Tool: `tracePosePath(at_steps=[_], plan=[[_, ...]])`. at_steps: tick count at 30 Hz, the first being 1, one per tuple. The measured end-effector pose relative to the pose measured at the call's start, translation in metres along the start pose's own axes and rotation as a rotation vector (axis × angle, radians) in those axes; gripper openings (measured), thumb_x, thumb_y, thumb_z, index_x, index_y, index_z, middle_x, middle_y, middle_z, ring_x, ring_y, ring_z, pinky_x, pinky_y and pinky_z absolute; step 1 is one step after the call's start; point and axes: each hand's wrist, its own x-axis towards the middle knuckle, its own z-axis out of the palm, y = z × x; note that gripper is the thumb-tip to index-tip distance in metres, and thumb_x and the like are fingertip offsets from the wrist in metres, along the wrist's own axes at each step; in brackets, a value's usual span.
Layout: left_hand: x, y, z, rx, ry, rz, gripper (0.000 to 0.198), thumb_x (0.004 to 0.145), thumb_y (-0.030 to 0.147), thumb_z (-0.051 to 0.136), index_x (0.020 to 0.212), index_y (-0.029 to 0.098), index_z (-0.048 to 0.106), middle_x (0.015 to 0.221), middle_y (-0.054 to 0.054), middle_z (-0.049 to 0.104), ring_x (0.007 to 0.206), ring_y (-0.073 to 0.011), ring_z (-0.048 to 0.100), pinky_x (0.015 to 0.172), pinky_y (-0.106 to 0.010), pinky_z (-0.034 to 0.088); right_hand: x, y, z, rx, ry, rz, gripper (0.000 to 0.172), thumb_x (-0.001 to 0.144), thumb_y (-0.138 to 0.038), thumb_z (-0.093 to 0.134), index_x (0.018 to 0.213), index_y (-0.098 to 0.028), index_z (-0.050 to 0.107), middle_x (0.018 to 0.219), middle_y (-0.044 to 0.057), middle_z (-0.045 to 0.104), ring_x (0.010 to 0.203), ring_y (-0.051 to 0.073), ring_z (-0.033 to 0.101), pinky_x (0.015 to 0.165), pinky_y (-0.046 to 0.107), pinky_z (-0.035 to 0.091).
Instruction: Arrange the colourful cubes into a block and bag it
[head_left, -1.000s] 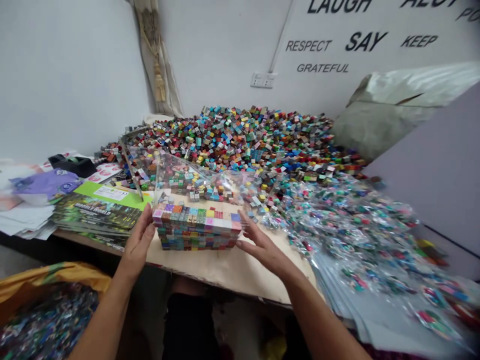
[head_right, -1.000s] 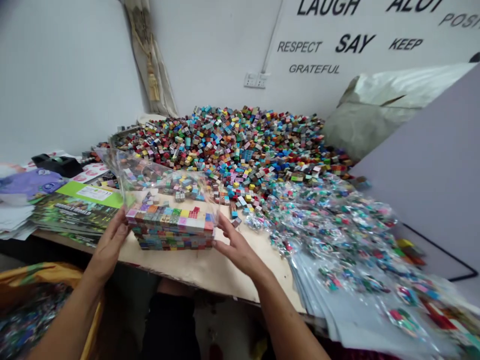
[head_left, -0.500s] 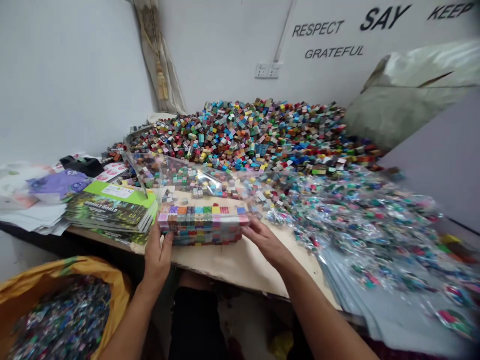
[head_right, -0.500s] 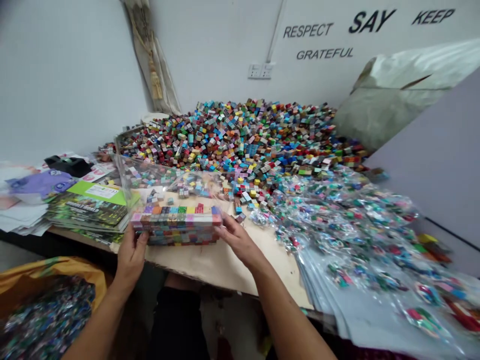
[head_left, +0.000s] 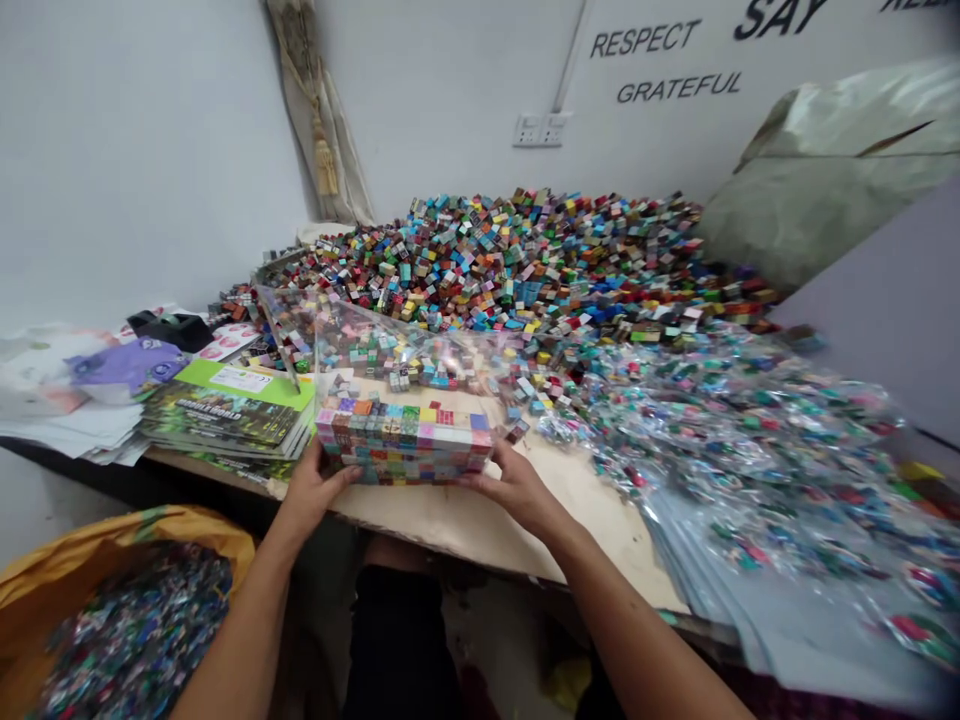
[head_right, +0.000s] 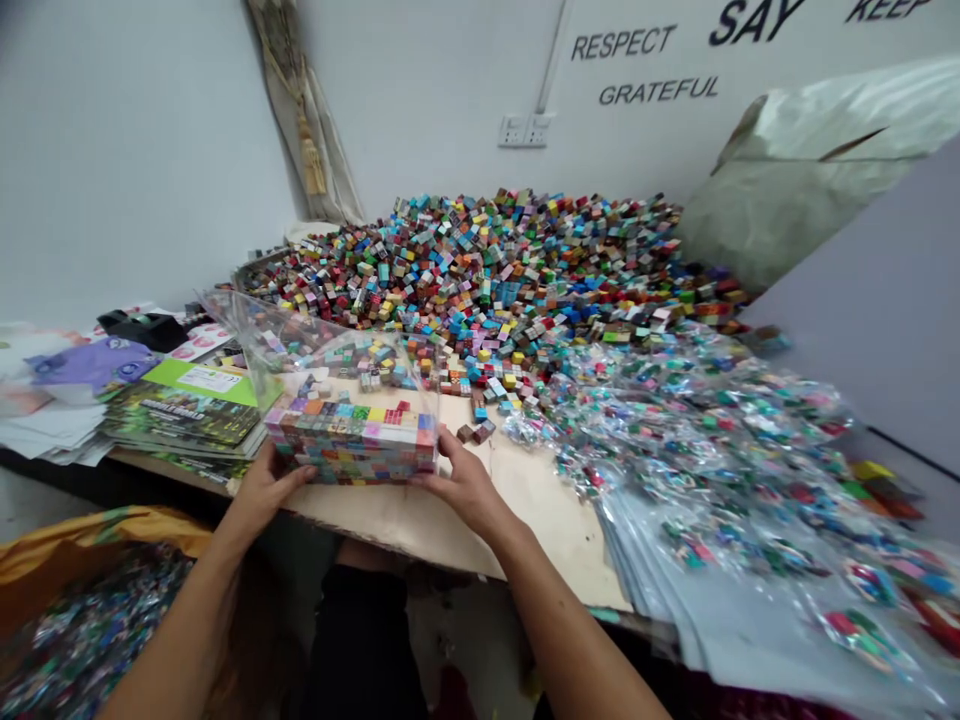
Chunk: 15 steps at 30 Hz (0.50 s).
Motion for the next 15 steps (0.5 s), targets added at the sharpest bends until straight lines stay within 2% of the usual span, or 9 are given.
tracePosePath(at_steps=[4, 10, 15], plan=[[-0.001, -0.008, -0.006, -0.020, -0.078, -0.087, 0.050, 0.069, 0.043, 0.069, 0.109, 0.017, 0.054, 0.112, -0.009, 0.066, 0.104, -0.0253, 0.061, 0.095, -0.040, 0.045, 0.004, 0.009, 0.004, 0.065, 0.008, 0.063, 0.055, 0.072, -0.038, 0.071, 0.121, -0.020, 0.055, 0.126, 0.007, 0.056, 0.116, 0.028, 0.051, 0.096, 0.041, 0.045], [0.000, -0.011, -0.008, -0.055, -0.105, -0.096, 0.053, 0.068, 0.041, 0.070, 0.112, 0.016, 0.054, 0.115, -0.009, 0.065, 0.104, -0.0258, 0.061, 0.093, -0.040, 0.046, 0.007, 0.014, 0.004, 0.198, -0.026, 0.118, 0.059, 0.068, -0.035, 0.074, 0.120, -0.019, 0.054, 0.121, 0.007, 0.060, 0.109, 0.028, 0.057, 0.092, 0.041, 0.048], [0.003, -0.008, -0.014, 0.055, -0.144, -0.086, 0.052, 0.065, 0.040, 0.071, 0.109, 0.017, 0.056, 0.109, -0.008, 0.068, 0.100, -0.0261, 0.062, 0.092, -0.041, 0.046, 0.006, 0.021, 0.004, 0.210, -0.039, 0.146, 0.064, 0.068, -0.034, 0.075, 0.125, -0.020, 0.050, 0.120, 0.008, 0.060, 0.106, 0.027, 0.059, 0.089, 0.040, 0.051]])
